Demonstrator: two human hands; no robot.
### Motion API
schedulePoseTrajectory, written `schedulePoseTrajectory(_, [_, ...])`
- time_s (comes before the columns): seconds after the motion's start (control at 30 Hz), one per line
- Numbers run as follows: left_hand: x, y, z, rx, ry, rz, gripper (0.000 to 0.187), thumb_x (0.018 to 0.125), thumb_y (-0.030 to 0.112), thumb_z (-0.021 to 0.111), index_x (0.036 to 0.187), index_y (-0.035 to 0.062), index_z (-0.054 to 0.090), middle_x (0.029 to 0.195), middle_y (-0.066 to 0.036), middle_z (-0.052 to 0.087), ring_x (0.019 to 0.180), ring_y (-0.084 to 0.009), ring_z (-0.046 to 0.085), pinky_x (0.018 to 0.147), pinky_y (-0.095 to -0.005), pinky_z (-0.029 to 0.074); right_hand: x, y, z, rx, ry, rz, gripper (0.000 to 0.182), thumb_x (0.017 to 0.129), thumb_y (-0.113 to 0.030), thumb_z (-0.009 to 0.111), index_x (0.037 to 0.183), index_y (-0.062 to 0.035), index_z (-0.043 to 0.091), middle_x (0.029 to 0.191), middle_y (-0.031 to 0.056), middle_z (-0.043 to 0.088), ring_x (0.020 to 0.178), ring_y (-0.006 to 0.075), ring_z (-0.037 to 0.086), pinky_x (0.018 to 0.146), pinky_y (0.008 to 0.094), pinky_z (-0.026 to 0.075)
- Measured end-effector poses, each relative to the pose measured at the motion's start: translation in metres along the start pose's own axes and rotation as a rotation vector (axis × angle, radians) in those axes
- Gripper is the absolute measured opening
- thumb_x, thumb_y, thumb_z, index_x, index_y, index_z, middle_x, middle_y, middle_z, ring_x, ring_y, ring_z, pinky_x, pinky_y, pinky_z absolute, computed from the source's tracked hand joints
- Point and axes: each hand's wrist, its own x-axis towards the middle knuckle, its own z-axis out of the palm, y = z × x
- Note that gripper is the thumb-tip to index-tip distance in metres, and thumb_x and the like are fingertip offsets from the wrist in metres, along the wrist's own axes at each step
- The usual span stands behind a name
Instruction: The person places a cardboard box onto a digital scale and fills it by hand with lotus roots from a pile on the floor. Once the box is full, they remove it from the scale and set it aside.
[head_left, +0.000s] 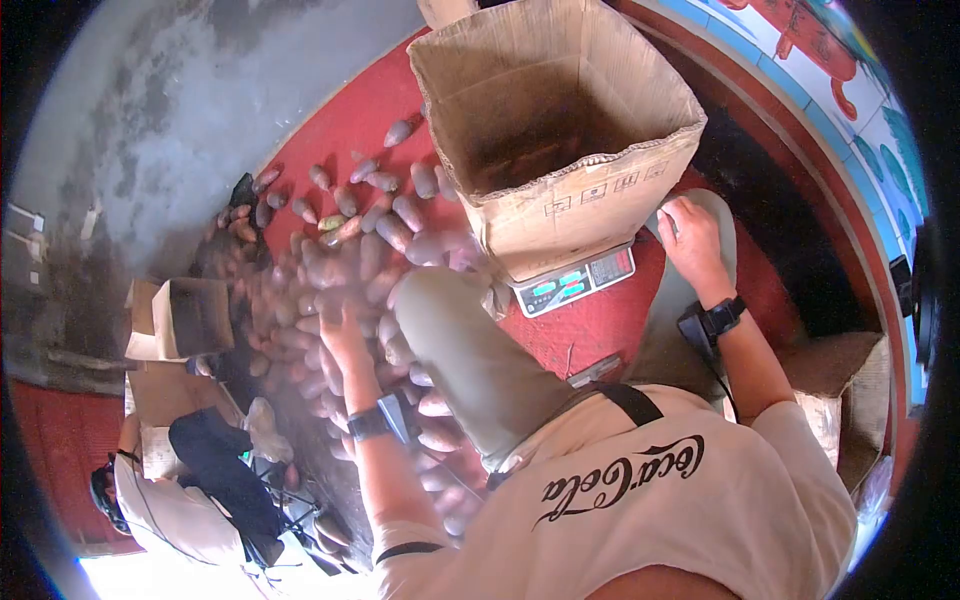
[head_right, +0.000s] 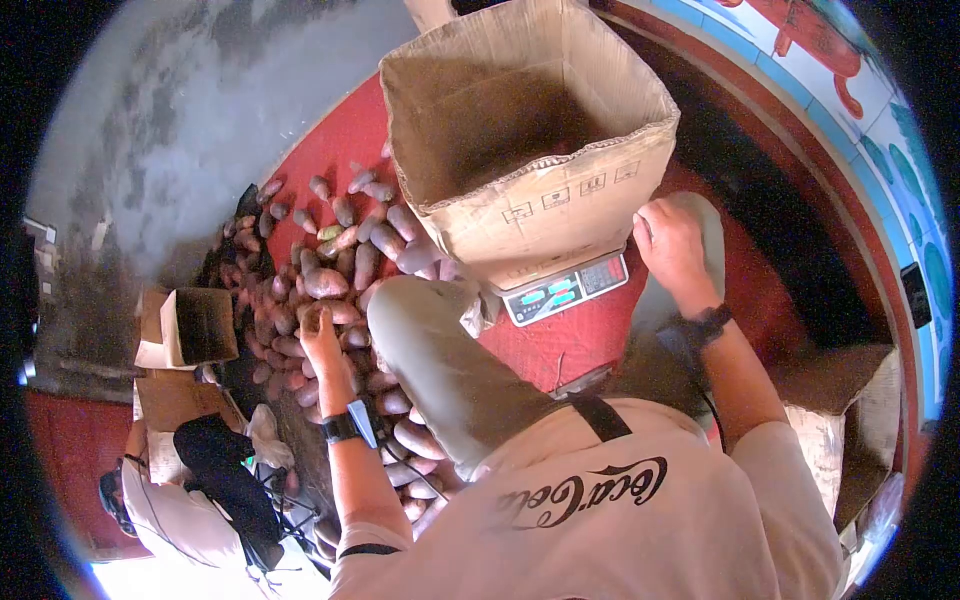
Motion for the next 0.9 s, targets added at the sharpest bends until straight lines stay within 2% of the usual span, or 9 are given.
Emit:
schedulePoseTrajectory(0.03, [-0.007,0.006,0.004,-0.027,-0.026,-0.036,0.035,0.092,0.018,0.06,0.119,-0.0042,0.058,0.117,-0.011,0.062,0.106,-0.0205,0.056,0.094,-0.0318,0.043,-0.001,0.0,-0.001,-0.001,0.004,-0.004,0.007,0.084,-0.011,0.062,0.083,-0.0051,0.059,0.08,0.0136,0.06,0.074,0.0348,0.059,0.068,0.0443,0.047])
schedulePoseTrajectory(0.17, [-0.022,0.034,0.013,0.062,0.034,0.027,0.038,0.093,0.019,0.059,0.123,-0.0033,0.056,0.119,-0.012,0.061,0.109,-0.0215,0.055,0.097,-0.0328,0.041,-0.002,0.0,-0.003,0.001,0.02,-0.005,0.007,0.083,-0.011,0.062,0.082,-0.0052,0.059,0.08,0.013,0.06,0.074,0.0342,0.059,0.067,0.0439,0.048])
schedulePoseTrajectory(0.2, [-0.026,0.042,0.017,0.03,0.069,0.02,0.038,0.091,0.018,0.059,0.12,-0.0061,0.056,0.117,-0.018,0.061,0.109,-0.0284,0.057,0.094,-0.036,0.043,-0.003,0.002,-0.002,0.001,0.032,-0.01,0.007,0.083,-0.011,0.062,0.082,-0.0053,0.059,0.08,0.0128,0.059,0.074,0.0339,0.059,0.067,0.0438,0.048])
schedulePoseTrajectory(0.33, [-0.032,0.058,0.023,0.01,0.072,0.129,0.039,0.092,0.019,0.057,0.122,-0.0063,0.054,0.122,-0.018,0.059,0.114,-0.0288,0.055,0.098,-0.0372,0.041,-0.006,0.002,-0.007,0.048,0.062,-0.014,0.007,0.082,-0.011,0.062,0.081,-0.0053,0.058,0.079,0.0122,0.059,0.073,0.0327,0.059,0.067,0.0437,0.048])
schedulePoseTrajectory(0.43, [-0.036,0.066,0.031,0.019,0.108,0.182,0.039,0.094,0.023,0.057,0.123,-0.0035,0.055,0.12,-0.015,0.061,0.108,-0.024,0.056,0.097,-0.0348,0.042,-0.009,0.001,-0.01,0.039,0.069,0.008,0.007,0.082,-0.011,0.062,0.08,-0.0054,0.058,0.078,0.0121,0.058,0.072,0.0323,0.058,0.067,0.0436,0.048])
schedulePoseTrajectory(0.53, [-0.036,0.064,0.038,0.036,0.138,0.162,0.04,0.095,0.024,0.057,0.123,-0.0042,0.055,0.12,-0.015,0.06,0.107,-0.024,0.056,0.095,-0.035,0.043,-0.014,0.005,-0.012,0.044,0.082,0.015,0.007,0.083,-0.011,0.062,0.08,-0.0056,0.058,0.078,0.0119,0.058,0.072,0.0321,0.058,0.067,0.043,0.048])
schedulePoseTrajectory(0.63, [-0.047,0.075,0.045,-0.009,0.051,0.134,0.047,0.095,0.025,0.053,0.128,-0.008,0.049,0.128,-0.023,0.055,0.12,-0.0321,0.052,0.102,-0.0391,0.039,-0.019,0.004,-0.018,0.085,0.11,0.034,0.007,0.083,-0.011,0.062,0.081,-0.006,0.058,0.078,0.0118,0.057,0.072,0.0318,0.058,0.067,0.0427,0.048])
schedulePoseTrajectory(0.9, [-0.069,0.092,0.067,0.041,-0.013,0.278,0.044,0.097,0.029,0.052,0.122,-0.0068,0.052,0.117,-0.023,0.059,0.109,-0.0332,0.057,0.095,-0.0403,0.043,-0.038,0.004,-0.029,0.121,0.11,0.047,0.006,0.081,-0.01,0.063,0.081,-0.0059,0.058,0.078,0.0113,0.057,0.073,0.0314,0.058,0.067,0.0417,0.047])
